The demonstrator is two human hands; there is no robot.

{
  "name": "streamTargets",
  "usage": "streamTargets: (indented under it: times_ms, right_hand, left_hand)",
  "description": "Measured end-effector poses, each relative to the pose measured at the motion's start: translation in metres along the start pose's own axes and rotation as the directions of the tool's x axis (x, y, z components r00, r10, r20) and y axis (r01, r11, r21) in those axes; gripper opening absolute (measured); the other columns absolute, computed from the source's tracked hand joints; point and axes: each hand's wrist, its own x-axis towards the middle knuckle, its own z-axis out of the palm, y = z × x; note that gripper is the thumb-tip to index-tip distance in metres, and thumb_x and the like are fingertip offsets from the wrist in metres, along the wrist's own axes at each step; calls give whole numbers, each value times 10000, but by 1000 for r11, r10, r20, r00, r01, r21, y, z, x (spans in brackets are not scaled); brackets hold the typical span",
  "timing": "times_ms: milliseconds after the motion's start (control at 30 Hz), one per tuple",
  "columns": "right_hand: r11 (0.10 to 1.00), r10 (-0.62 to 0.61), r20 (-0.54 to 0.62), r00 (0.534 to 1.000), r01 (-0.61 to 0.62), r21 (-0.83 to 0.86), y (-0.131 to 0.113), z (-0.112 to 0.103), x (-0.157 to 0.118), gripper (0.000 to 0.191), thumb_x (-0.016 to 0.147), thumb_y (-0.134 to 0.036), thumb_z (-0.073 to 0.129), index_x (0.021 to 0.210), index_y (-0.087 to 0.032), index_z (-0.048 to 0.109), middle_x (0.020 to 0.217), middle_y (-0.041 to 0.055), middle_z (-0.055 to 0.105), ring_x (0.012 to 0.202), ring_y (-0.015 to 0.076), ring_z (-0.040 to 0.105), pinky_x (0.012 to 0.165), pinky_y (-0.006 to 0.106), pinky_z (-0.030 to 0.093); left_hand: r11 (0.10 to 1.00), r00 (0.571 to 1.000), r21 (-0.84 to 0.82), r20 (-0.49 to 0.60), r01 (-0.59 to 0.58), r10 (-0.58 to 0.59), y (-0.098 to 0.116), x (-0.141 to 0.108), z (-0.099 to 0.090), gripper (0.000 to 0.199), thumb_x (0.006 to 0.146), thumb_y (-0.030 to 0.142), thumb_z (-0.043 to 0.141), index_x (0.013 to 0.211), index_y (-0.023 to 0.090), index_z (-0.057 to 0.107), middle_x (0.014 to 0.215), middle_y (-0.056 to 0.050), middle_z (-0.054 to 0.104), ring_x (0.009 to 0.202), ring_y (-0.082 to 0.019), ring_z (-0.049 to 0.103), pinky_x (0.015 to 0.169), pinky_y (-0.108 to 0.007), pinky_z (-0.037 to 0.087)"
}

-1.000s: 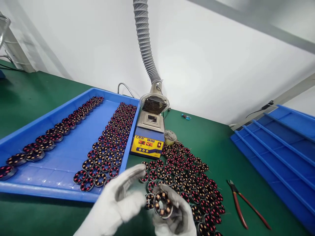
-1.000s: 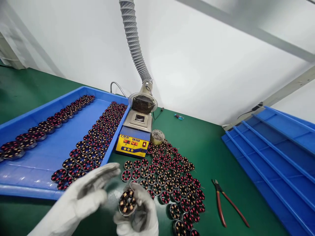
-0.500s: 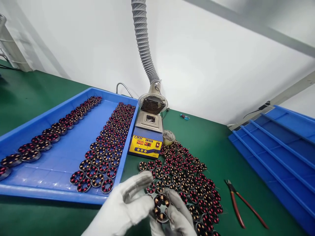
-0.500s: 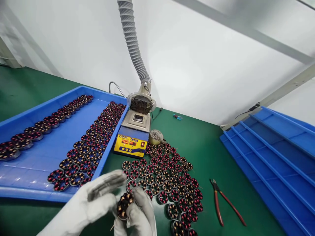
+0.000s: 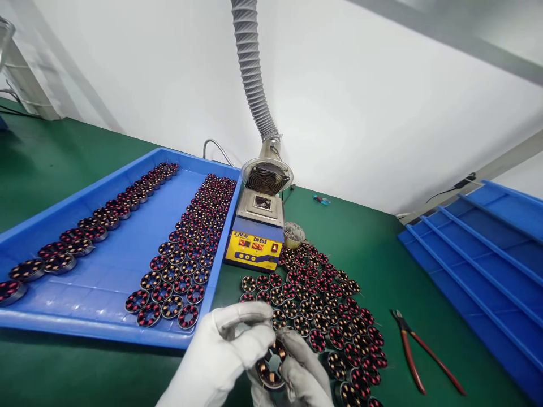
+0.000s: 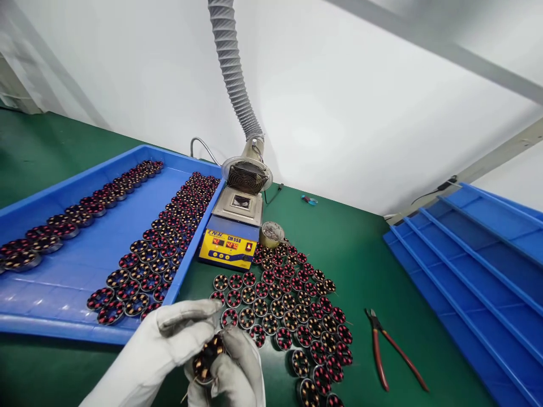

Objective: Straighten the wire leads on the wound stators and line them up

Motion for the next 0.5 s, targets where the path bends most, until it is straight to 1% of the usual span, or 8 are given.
streamTargets:
  times_ms: [100,200,267,300,333,400,433,500]
  right_hand:
    - [1000,-21,-24,999,22,18,0,2,0,223,791,-173,638,1001,-219,579,1009,56,637,920,208,615,721,344,556]
    - [999,-30,-10,1000,30,15,0,1,1,216,784,-170,640,986,-214,581,997,48,642,919,202,626,728,329,564]
    - [1000,-16,3,1000,16,12,0,-1,2,228,764,-158,659,973,-215,587,994,47,651,923,205,633,695,310,574]
    - [1000,-7,8,1000,7,16,0,-1,2,257,740,-145,680,967,-220,588,992,46,659,919,211,639,683,313,579]
    - [1000,0,17,1000,-1,20,-1,-2,2,284,720,-133,696,967,-224,590,991,47,666,911,219,648,676,324,584]
    - [999,14,42,999,-16,31,-1,-3,3,314,701,-115,704,970,-236,597,993,47,678,895,234,662,697,366,586]
    - [999,18,46,999,-20,35,-2,-3,3,320,700,-107,701,973,-240,601,995,46,678,892,236,664,714,383,584]
    - [999,28,39,999,-29,44,-2,-4,3,307,721,-105,678,989,-239,609,1000,48,673,901,232,661,727,385,582]
  left_hand:
    - [995,999,-92,-30,41,-44,-1,-2,3,187,615,287,770,765,190,717,783,-69,702,707,-207,643,641,-237,526]
    - [972,988,-213,-98,95,-118,7,-3,8,306,500,321,832,746,178,718,745,-78,695,692,-208,636,642,-237,519]
    - [965,984,-251,-142,72,-111,13,-3,9,382,475,367,840,791,187,723,803,-85,697,747,-221,638,669,-241,518]
    - [973,985,-224,-147,50,-85,14,-2,9,395,506,385,823,839,197,722,845,-81,696,776,-222,635,687,-241,514]
    - [988,994,-154,-102,20,-36,15,-1,8,355,559,385,793,855,204,721,863,-73,690,785,-216,627,699,-240,507]
    - [999,997,5,71,-41,41,15,0,8,181,671,335,698,775,188,715,804,-57,662,755,-202,599,693,-244,488]
    - [997,988,42,145,-59,53,15,0,9,136,698,305,658,693,174,695,739,-49,632,718,-195,578,672,-250,476]
    - [999,976,14,213,-49,45,16,-1,11,203,702,284,626,547,154,611,618,-28,538,631,-174,516,595,-250,440]
